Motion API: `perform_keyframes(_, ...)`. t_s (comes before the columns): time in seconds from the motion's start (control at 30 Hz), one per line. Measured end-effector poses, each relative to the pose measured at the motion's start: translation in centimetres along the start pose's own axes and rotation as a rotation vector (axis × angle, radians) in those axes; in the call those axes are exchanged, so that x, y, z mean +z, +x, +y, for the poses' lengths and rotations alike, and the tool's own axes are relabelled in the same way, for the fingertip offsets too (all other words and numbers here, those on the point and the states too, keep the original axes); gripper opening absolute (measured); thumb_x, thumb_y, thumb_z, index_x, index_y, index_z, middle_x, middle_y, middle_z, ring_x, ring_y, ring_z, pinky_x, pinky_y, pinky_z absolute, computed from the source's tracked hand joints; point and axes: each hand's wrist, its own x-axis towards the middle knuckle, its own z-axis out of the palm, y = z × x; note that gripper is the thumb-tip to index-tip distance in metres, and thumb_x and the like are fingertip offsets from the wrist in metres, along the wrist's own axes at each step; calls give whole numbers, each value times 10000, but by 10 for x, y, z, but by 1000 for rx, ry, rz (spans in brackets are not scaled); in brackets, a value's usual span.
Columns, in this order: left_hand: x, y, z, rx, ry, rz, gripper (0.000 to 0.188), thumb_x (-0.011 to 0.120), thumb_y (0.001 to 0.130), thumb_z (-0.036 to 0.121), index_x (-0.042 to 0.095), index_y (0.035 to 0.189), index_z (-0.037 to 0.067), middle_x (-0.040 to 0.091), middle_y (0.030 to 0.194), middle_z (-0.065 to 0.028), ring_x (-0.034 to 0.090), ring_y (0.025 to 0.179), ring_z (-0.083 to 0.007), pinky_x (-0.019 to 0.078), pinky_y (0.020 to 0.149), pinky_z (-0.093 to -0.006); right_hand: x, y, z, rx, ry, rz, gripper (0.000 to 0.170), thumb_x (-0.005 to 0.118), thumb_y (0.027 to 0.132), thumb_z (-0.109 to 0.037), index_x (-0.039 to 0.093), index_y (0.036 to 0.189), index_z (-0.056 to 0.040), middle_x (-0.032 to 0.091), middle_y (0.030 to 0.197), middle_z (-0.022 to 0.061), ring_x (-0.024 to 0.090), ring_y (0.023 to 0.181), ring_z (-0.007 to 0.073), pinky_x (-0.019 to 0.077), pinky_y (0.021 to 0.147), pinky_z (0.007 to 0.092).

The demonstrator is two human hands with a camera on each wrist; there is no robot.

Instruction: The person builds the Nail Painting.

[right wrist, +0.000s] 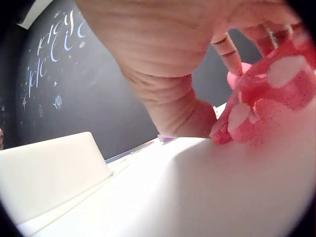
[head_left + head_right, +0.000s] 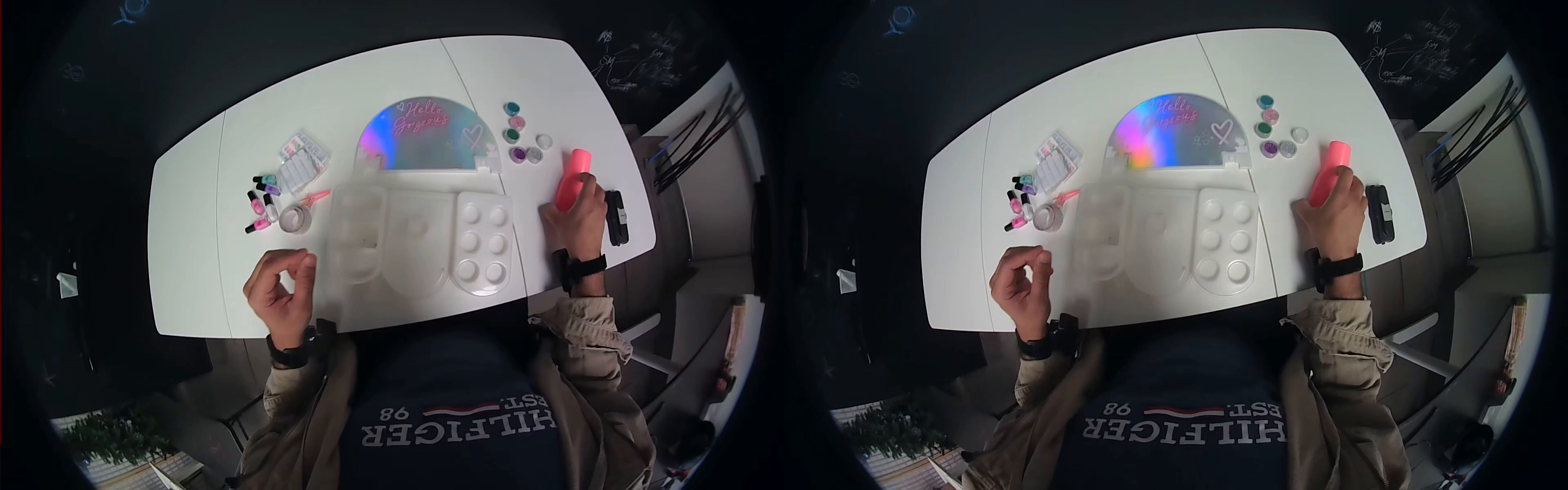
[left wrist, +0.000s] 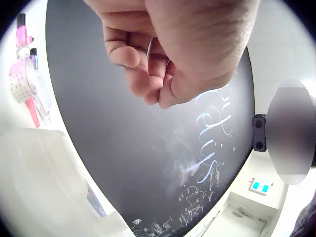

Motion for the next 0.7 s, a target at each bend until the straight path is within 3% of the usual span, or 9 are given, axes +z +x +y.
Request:
perform_keyframes(0.13, 13, 6, 13, 39, -7, -103, 130, 848, 906, -69, 773, 995, -11, 767, 882, -93, 633, 714, -124, 500, 658, -264, -10, -1, -15, -49, 13, 41, 819, 886, 718, -157, 513, 1435, -25, 633, 1327, 276, 682, 1119, 439, 585, 953, 519)
perform_keyframes(0.2, 22, 8, 13, 26, -32, -147, 151, 857, 885, -72, 788, 1000, -3, 774, 884, -82, 656, 720, -132, 519, 657, -266, -58, 4, -49, 190, 458, -182, 794, 866, 768, -132, 501, 1464, -21, 625, 1370, 258, 696, 1139, 373, 596, 932, 469)
perform_keyframes(0.27, 25, 11, 13, 14, -21, -200, 160, 859, 875, -74, 794, 1001, 0, 778, 888, -77, 664, 724, -133, 524, 659, -266, -88, 1, -80, 247, 820, -279, 742, 793, 849, -56, 476, 1519, -26, 606, 1445, 220, 707, 1171, 281, 610, 883, 401)
perform_keyframes(0.33, 33, 15, 16, 8, -61, -242, 174, 859, 876, -74, 800, 1015, 12, 792, 917, -79, 691, 749, -142, 543, 679, -274, -108, -4, -100, 190, 1337, -466, 777, 759, 849, -52, 432, 1553, -19, 587, 1491, 235, 713, 1237, 358, 645, 929, 457)
perform_keyframes(0.43, 48, 22, 24, 32, -148, -318, 183, 861, 899, -49, 805, 1055, 28, 809, 962, -92, 721, 788, -159, 566, 705, -292, -108, -14, -128, 173, 1862, -830, 826, 762, 865, -84, 371, 1589, -11, 550, 1542, 264, 668, 1347, 436, 639, 1043, 528)
perform_keyframes(0.47, 52, 22, 26, 36, -157, -343, 183, 864, 901, -39, 805, 1060, 30, 808, 961, -92, 721, 786, -159, 567, 705, -292, -103, -15, -132, 180, 1897, -913, 891, 814, 879, -162, 326, 1606, 1, 524, 1569, 280, 633, 1388, 486, 603, 1119, 591)
perform_keyframes(0.53, 56, 24, 32, 41, -168, -387, 184, 871, 907, -18, 804, 1070, 34, 806, 958, -92, 721, 784, -159, 569, 704, -292, -96, -18, -144, 269, 1961, -990, 868, 808, 890, -161, 334, 1601, -9, 513, 1576, 280, 633, 1386, 487, 601, 1122, 604)
perform_keyframes(0.63, 57, 24, 30, 35, -129, -410, 200, 865, 921, 4, 795, 1106, 32, 800, 985, -96, 730, 801, -178, 584, 721, -303, -89, -22, -158, 358, 1938, -1017, 814, 752, 892, -74, 347, 1596, -31, 525, 1561, 247, 658, 1359, 444, 624, 1085, 559)
perform_keyframes(0.7, 55, 23, 25, 34, -100, -423, 221, 861, 924, 7, 787, 1131, 31, 796, 1017, -98, 733, 819, -186, 589, 732, -309, -84, -25, -164, 191, 1665, -933, 810, 725, 880, -11, 349, 1596, -46, 542, 1528, 214, 678, 1312, 391, 629, 1045, 515)
